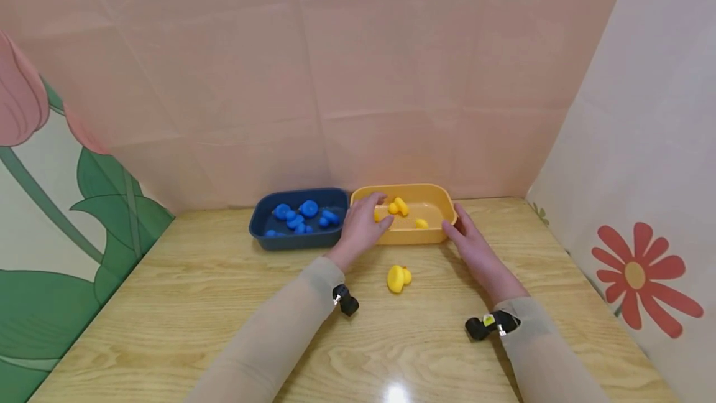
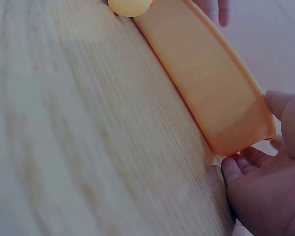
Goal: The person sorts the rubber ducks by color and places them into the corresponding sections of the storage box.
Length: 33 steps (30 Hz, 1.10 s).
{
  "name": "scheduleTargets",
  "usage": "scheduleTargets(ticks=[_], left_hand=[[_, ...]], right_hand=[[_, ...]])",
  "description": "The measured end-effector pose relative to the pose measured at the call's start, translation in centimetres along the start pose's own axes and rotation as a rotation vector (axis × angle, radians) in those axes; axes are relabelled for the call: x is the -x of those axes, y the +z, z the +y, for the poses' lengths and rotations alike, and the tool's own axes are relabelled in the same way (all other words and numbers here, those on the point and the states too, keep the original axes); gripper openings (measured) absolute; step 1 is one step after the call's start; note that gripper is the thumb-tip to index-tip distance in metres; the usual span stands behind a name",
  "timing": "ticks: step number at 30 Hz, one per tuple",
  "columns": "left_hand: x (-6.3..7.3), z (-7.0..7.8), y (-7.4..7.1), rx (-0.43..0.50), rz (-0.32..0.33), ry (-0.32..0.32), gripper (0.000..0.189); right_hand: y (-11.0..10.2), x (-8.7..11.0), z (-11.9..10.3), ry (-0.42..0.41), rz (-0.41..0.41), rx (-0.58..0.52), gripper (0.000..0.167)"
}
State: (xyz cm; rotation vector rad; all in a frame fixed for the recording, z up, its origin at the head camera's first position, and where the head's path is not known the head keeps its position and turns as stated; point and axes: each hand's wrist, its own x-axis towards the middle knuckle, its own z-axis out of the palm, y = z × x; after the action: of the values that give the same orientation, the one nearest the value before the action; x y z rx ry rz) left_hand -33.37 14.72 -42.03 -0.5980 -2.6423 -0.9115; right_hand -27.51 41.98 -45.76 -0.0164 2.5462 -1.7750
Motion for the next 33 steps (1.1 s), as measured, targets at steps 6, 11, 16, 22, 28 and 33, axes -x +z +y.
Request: scheduleTargets(ticks=[6, 11, 16, 22, 28, 33], left_hand=[[0.1, 0.1, -0.1, -0.009, -0.004, -0.01, 0.053], [0.3, 0.3, -0.4, 0.0, -0.014, -0.018, 0.053], [0.5, 0.5, -0.8, 0.033, -0.027, -0.021, 0.053], [0.8, 0.6, -1.4, 0.045, -0.025, -0.003, 0.054], [1.8, 0.5, -2.3, 0.064, -0.005, 0.044, 0.054], [2.9, 0.6, -3.1, 0.083, -0.016, 0.061, 0.055]], right_hand=[[0.0, -0.1, 0.1, -0.021, 0.001, -0.036, 0.096], [0.0, -0.2, 0.2, -0.02, -0.001, -0.046, 0.095], [0.0, -0.1, -0.1, -0.019, -0.002, -0.025, 0.097], [0.1, -0.1, 0.0, -0.007, -0.012, -0.023, 0.1], [0.0, -0.3, 0.2, -0.011, -0.018, -0.018, 0.099], [-0.3, -0.2, 0.2, -0.022, -0.014, -0.028, 0.097]])
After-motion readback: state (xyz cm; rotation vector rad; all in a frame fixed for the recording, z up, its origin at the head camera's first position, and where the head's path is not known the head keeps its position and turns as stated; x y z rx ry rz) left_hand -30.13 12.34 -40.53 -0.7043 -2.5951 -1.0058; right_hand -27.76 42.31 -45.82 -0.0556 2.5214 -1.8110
